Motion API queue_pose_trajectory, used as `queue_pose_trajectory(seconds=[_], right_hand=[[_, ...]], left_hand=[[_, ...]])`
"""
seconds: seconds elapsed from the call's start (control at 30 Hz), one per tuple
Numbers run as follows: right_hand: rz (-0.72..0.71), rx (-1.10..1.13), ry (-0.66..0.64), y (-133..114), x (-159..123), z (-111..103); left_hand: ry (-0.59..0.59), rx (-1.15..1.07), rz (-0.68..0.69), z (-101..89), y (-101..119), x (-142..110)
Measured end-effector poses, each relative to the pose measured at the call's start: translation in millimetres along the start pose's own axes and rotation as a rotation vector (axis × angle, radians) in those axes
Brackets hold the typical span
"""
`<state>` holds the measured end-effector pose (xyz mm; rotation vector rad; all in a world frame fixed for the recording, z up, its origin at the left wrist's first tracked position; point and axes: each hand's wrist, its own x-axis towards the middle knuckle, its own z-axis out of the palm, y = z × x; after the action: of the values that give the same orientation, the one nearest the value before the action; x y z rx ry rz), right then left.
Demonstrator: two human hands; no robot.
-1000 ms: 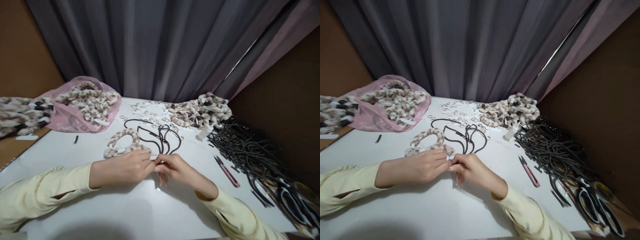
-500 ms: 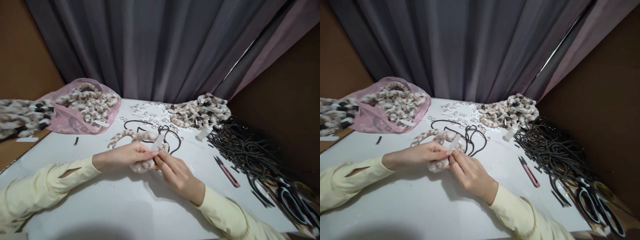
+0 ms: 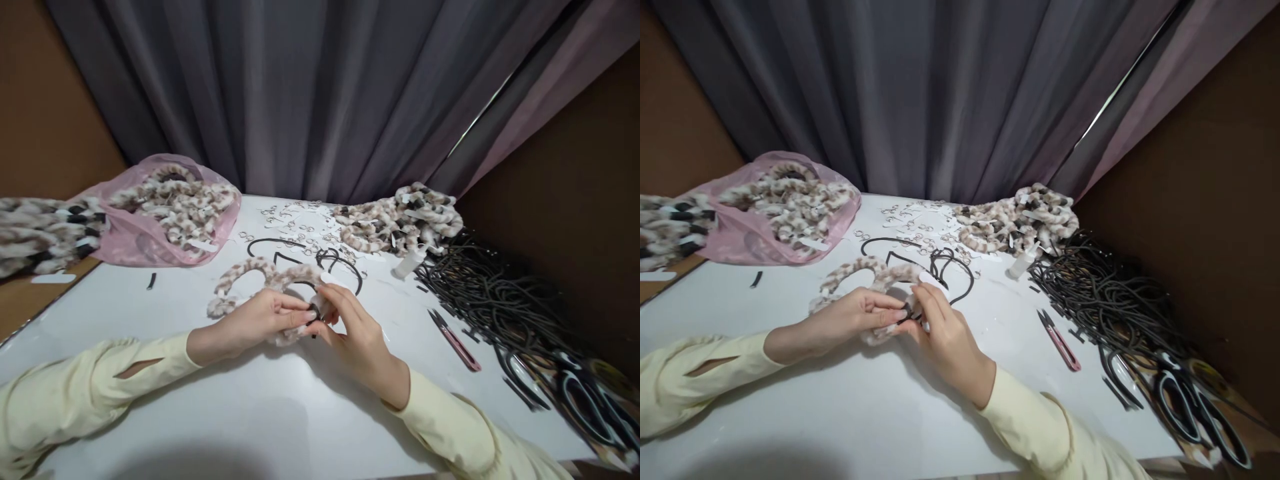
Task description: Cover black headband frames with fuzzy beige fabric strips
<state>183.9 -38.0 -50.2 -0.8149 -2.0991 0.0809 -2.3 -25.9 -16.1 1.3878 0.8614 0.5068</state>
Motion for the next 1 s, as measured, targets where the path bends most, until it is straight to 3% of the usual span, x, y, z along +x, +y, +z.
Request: queue_pose_trajectory(seconds=[0.17,0.3,0.5,0.67,1.0], right_hand=[[-0.147,-0.116,-0.067,4.8,0.4,-3.8],[-0.26,-0.091,-0.08,1.2,1.8,-4.4],[-0.116,0.103,-0.176,3.1,4.1,-0.9],[-0.083,0.147,-0.131,6.5,5.3,-1.1],[0.025,0.149,-0.055,3.0,0.8,3.3]], left_hand=[[0.033,-0.007,-0.022,0.2,-2.3,-1.5],[-0.009,-0.028,-0.005,-1.9,-4.8,-1.0],[-0.068,-0.202,0.03,-6.7,-19.3,10.3],[-0.19,-0.29,0.03,-13.7,-29.5,18.6],[-0.146,-0.231,0.013,-21.0,-32.2,18.8]])
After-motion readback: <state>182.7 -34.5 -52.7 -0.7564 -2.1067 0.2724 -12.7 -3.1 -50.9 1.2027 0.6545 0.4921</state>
